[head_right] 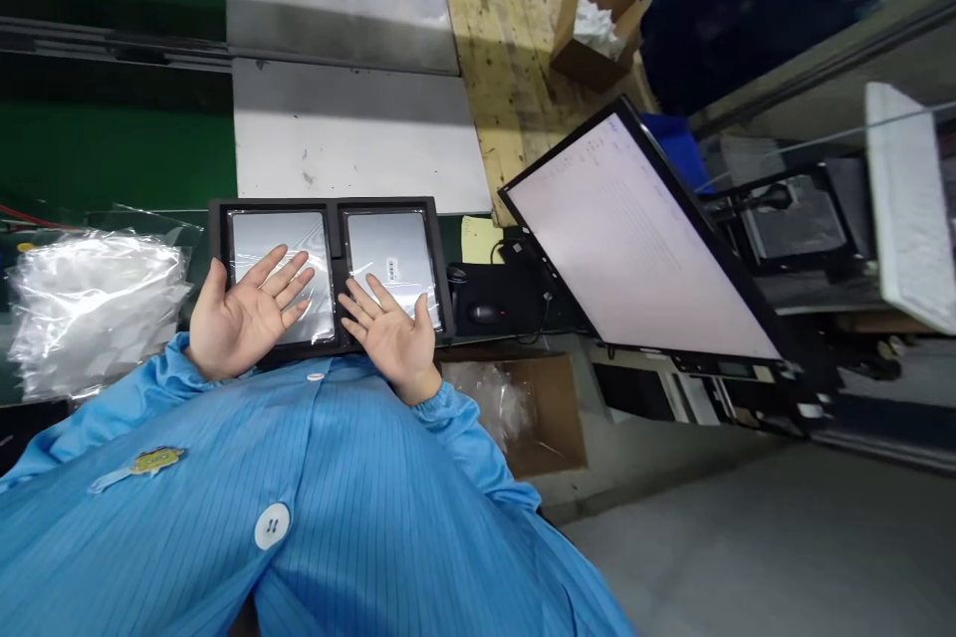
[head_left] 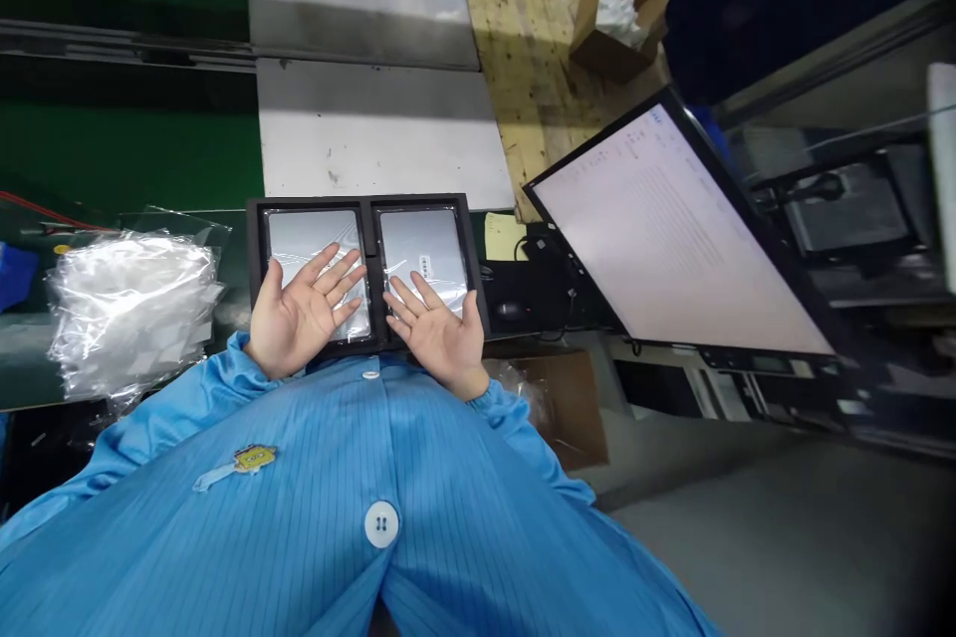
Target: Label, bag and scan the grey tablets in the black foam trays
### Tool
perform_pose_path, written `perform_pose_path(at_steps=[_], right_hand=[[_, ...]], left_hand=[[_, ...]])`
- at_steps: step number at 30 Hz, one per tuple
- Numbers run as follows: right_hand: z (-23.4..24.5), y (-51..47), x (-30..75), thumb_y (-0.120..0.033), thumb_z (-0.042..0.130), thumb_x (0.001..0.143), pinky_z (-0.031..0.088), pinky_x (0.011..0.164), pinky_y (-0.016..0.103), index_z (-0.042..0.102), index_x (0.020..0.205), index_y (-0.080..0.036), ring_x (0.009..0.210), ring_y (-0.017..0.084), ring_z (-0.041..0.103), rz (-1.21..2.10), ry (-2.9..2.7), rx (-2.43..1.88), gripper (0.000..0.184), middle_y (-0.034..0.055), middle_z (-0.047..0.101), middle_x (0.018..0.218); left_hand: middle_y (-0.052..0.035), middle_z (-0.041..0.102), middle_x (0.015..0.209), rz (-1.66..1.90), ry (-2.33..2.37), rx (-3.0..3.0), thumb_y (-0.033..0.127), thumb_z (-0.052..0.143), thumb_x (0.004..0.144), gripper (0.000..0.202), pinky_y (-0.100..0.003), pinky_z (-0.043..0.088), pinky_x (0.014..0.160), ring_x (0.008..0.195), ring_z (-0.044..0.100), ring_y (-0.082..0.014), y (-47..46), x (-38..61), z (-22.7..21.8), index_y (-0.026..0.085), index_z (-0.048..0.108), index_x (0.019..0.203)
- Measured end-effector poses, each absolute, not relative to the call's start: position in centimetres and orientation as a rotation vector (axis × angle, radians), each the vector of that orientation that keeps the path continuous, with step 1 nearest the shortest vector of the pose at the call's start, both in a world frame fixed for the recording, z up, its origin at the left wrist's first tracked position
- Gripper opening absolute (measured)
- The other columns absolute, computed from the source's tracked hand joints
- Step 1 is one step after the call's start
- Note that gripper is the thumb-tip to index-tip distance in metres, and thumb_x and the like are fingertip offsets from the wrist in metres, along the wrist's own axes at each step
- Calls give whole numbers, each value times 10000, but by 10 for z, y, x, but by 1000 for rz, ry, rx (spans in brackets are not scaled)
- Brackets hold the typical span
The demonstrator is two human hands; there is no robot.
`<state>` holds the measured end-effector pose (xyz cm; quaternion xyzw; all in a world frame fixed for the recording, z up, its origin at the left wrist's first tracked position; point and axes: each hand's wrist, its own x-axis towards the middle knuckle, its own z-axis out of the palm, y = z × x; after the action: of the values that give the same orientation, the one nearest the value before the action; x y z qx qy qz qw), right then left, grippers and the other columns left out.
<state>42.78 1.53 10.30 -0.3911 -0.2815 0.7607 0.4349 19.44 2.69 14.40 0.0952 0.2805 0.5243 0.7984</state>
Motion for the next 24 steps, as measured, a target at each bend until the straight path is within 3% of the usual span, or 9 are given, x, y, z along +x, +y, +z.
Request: perform_pose_path(at_steps=[3, 9, 19, 24], right_hand=[[120, 10, 415, -962, 289, 866, 429, 1194, 539, 605, 1458, -301, 1516, 304, 454, 1936, -533, -845, 942, 87, 514, 1623], [129, 0, 410, -959, 335, 853, 372, 1228, 547, 558, 1501, -289, 1575, 298, 342, 1950, -388, -762, 958, 101, 484, 1639], [135, 12, 436, -901, 329, 912, 374, 1228, 533, 484, 1573, -262, 1579, 292, 341, 2029, -321, -698, 932, 117, 478, 1641], [133, 23, 452, -877, 373, 921, 361, 1237, 554, 485, 1571, -279, 1586, 303, 332, 2066, -475, -683, 890, 105, 455, 1661]], left_hand=[[-124, 512, 1591, 1077, 599, 238, 691, 200, 1057, 754, -396, 581, 1036, 1486, 478, -291, 33, 188, 141, 189, 652, 1395], [-131, 539, 1565, 998, 599, 282, 711, 280, 1043, 731, -416, 563, 1080, 1488, 476, -294, 39, 193, 140, 193, 654, 1395], [-125, 570, 1530, 1012, 609, 305, 719, 252, 1041, 734, -377, 588, 1015, 1433, 531, -277, 31, 222, 145, 201, 687, 1325], [-156, 508, 1580, 1051, 791, 524, 816, 270, 976, 829, -514, 497, 1151, 1491, 461, -331, 30, 239, 140, 215, 604, 1440]])
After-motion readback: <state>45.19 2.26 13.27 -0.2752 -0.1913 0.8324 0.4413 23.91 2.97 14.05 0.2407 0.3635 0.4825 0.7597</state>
